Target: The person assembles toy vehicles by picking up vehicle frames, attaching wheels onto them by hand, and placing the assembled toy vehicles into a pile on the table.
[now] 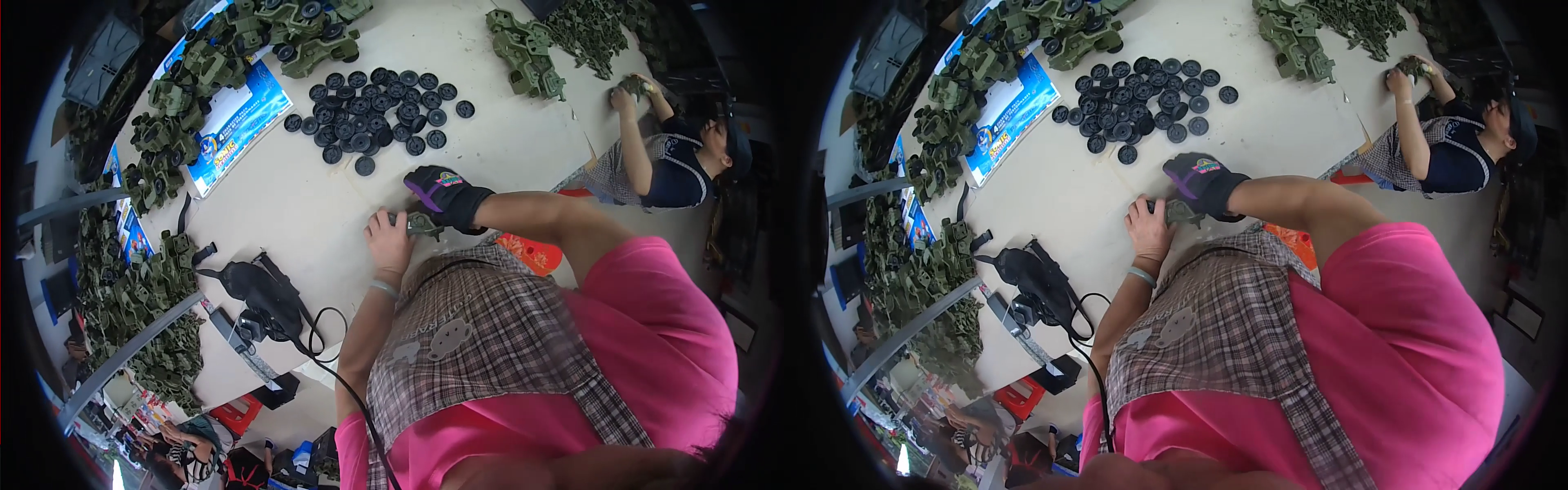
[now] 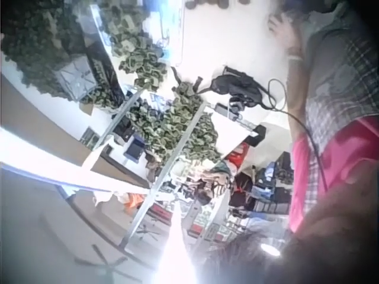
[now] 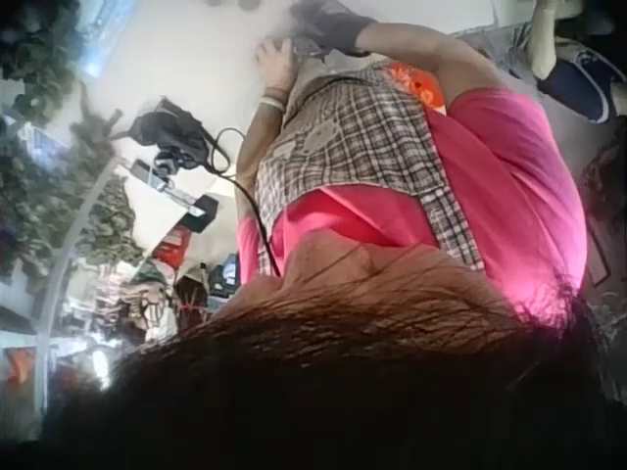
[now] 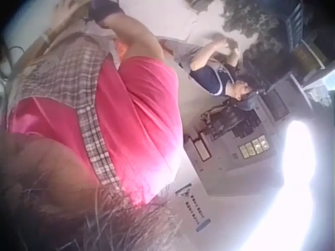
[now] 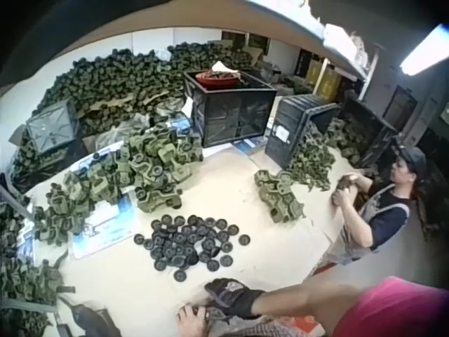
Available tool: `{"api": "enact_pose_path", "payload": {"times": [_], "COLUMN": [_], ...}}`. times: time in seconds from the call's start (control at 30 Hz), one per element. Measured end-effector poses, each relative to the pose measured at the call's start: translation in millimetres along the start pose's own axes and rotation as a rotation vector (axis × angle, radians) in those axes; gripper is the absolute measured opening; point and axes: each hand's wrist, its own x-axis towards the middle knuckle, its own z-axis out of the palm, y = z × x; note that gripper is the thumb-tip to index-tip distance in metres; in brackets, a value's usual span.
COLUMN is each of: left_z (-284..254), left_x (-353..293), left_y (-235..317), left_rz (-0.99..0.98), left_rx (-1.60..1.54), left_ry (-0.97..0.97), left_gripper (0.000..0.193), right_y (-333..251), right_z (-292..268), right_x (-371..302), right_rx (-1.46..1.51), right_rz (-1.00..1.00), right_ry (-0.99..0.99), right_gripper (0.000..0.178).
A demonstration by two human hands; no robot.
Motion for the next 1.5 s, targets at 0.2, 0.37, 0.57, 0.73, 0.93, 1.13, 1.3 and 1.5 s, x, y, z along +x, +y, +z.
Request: {"api": "enact_pose_path", "payload": {"times": [0.2, 0.37, 0.57, 0.73, 0.93, 1.13, 1.3, 1.5], "left_z": [-11.7, -0.6, 12.4, 10.8, -3.4, -2.2, -1.6, 2.1], "left_x": [3.6, 16.5, -4.4, -16.5, -19.3, -14.6, -15.5, -17.6], "left_y": [0.9, -27.4, -49.9, -31.3, 13.8, 19.1, 16.8, 15.2], "left_rz": [-0.213, -0.364, -0.449, -0.557, -0.253, -0.381, -0.374, -0.319], "left_rx": [-0.255, -1.004, -0.903, -0.909, -0.583, -0.52, -0.503, -0.512], "left_ry": [-0.169, -0.646, -0.557, 0.026, -0.063, -0.202, -0.221, -0.132], "left_gripper": [0.059, 0.058, 0.031, 0.057, 0.11, 0.112, 0.114, 0.115], "right_y": [61.1, 81.8, 108.8, 125.8, 97.7, 30.3, -0.7, 8.9], "right_z": [-13.0, -31.2, -29.2, -38.0, -49.3, -19.3, -23.2, -17.4], "right_x": [1.0, 6.9, -9.0, -37.5, -32.1, -18.1, -6.0, -3.2], "right_rx": [0.121, -0.076, 0.014, -0.194, -0.156, 0.089, -0.114, -0.154], "right_rz": [0.329, 0.274, 0.364, 0.351, 0.218, -0.14, -0.252, -0.282], "right_ry": [0.329, 0.238, 0.227, 0.178, -0.014, -0.045, -0.124, -0.109], "right_gripper": [0.034, 0.036, 0.032, 0.035, 0.037, 0.049, 0.061, 0.066]}}
